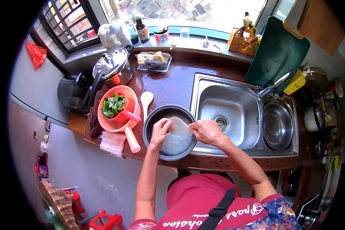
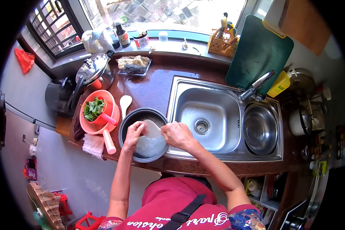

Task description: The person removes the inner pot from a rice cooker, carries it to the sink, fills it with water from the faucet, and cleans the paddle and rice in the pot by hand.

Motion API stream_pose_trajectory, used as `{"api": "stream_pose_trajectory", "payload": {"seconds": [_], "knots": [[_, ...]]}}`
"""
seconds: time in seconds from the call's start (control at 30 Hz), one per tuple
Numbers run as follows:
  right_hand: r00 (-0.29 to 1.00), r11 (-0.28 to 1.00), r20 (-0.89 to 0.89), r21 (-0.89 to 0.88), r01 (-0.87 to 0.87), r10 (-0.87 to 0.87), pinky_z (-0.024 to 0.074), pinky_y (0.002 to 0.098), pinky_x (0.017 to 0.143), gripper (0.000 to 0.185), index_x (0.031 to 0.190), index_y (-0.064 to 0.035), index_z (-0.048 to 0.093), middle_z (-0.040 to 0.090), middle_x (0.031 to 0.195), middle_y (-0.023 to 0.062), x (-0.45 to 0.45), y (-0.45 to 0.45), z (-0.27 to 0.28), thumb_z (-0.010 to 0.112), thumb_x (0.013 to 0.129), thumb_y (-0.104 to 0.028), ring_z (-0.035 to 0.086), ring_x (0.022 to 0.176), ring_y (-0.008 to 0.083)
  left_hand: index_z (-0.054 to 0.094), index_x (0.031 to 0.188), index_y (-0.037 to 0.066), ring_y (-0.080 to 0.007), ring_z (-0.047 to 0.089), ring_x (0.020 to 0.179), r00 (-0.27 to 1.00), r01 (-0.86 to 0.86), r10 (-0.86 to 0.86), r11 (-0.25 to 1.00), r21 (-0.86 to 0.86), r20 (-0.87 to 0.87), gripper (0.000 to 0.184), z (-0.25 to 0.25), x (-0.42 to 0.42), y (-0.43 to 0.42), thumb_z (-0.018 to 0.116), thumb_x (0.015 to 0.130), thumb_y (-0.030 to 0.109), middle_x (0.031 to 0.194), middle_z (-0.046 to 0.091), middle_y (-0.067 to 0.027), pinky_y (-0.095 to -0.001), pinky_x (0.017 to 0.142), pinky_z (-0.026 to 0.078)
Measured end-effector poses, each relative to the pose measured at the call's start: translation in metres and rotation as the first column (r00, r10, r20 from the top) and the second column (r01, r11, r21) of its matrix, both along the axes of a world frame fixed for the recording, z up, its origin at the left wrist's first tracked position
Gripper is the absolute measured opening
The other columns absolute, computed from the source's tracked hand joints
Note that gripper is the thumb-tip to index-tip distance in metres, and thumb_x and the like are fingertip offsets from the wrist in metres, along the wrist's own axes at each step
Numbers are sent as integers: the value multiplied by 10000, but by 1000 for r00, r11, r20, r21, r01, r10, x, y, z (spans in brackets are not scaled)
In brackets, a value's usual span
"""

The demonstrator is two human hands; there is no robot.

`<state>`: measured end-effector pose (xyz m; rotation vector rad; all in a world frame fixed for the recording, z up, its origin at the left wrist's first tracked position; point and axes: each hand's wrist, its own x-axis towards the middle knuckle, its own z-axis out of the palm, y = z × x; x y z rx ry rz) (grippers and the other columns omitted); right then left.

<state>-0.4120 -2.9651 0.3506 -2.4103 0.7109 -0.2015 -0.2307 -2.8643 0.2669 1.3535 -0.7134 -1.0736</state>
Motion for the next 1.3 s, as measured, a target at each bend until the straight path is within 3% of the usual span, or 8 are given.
{"api": "stream_pose_trajectory", "payload": {"seconds": [0.17, 0.37, 0.47, 0.57, 0.67, 0.77, 0.9, 1.3], "knots": [[980, 978, 112, 153, 145, -162, 450, 424, 592, 154, 764, -57, 618, 564, 642, 186, -10, 6, 5, 520, 787, -174, 561, 640, 370, 594, 845, 57, -100, 602, 624, 966, 31, -7, 995, 90, -258, 248, 17, -5, 5, 499, 900, 279, 730, 630, -36, -215, 592, 475], [953, 941, 193, 293, 170, -233, 443, 383, 560, 125, 826, -76, 636, 548, 629, 181, -4, 16, -5, 553, 782, -159, 555, 595, 350, 579, 883, 46, -150, 636, 684, 952, -3, 15, 999, 40, -305, 251, 22, -4, 12, 493, 900, 282, 764, 641, -73, -246, 631, 512], [927, 953, 299, 267, 146, -226, 384, 297, 458, 136, 870, -18, 632, 437, 491, 106, -1, 18, -16, 548, 788, -86, 417, 427, 137, 575, 906, 39, -165, 640, 702, 933, -12, 23, 999, 34, -358, 252, 21, -5, 16, 490, 901, 276, 781, 644, -84, -254, 634, 513], [917, 946, 310, 277, 168, -253, 391, 307, 462, 126, 856, -14, 631, 464, 501, 141, -1, 22, -15, 557, 781, -84, 456, 419, 174, 575, 907, 34, -199, 644, 719, 904, -38, 43, 999, 20, -424, 220, 20, -7, 18, 502, 895, 242, 790, 643, -102, -271, 640, 516], [919, 970, 324, 162, 180, -225, 418, 325, 477, 125, 854, -18, 628, 525, 565, 169, -2, 24, -18, 573, 775, -97, 538, 468, 246, 574, 903, 32, -233, 645, 736, 836, -85, 105, 994, 61, -538, 200, 29, -13, 19, 483, 892, 209, 795, 641, -116, -293, 643, 520], [936, 984, 312, -17, 177, -163, 444, 418, 499, 90, 814, -65, 568, 564, 630, 155, -4, 31, -15, 541, 809, -151, 579, 597, 336, 569, 883, 32, -246, 641, 744, 806, -76, 123, 992, 104, -578, 193, 18, -10, 20, 455, 881, 188, 802, 636, -127, -304, 648, 520], [948, 979, 303, -146, 143, -93, 451, 410, 447, 71, 857, -72, 539, 568, 622, 134, -6, 39, -17, 508, 826, -128, 577, 554, 328, 558, 859, 29, -203, 627, 700, 856, -110, 163, 985, 136, -490, 241, 12, -15, 22, 408, 894, 215, 785, 630, -120, -285, 631, 508], [971, 954, 216, -254, 159, -104, 454, 359, 420, 168, 939, -57, 551, 560, 601, 89, -8, 64, -22, 510, 777, -77, 578, 495, 271, 581, 742, 63, -125, 584, 597, 927, -121, 203, 958, 260, -315, 175, 19, -14, 18, 463, 822, 165, 662, 605, -49, -242, 532, 462]]}}
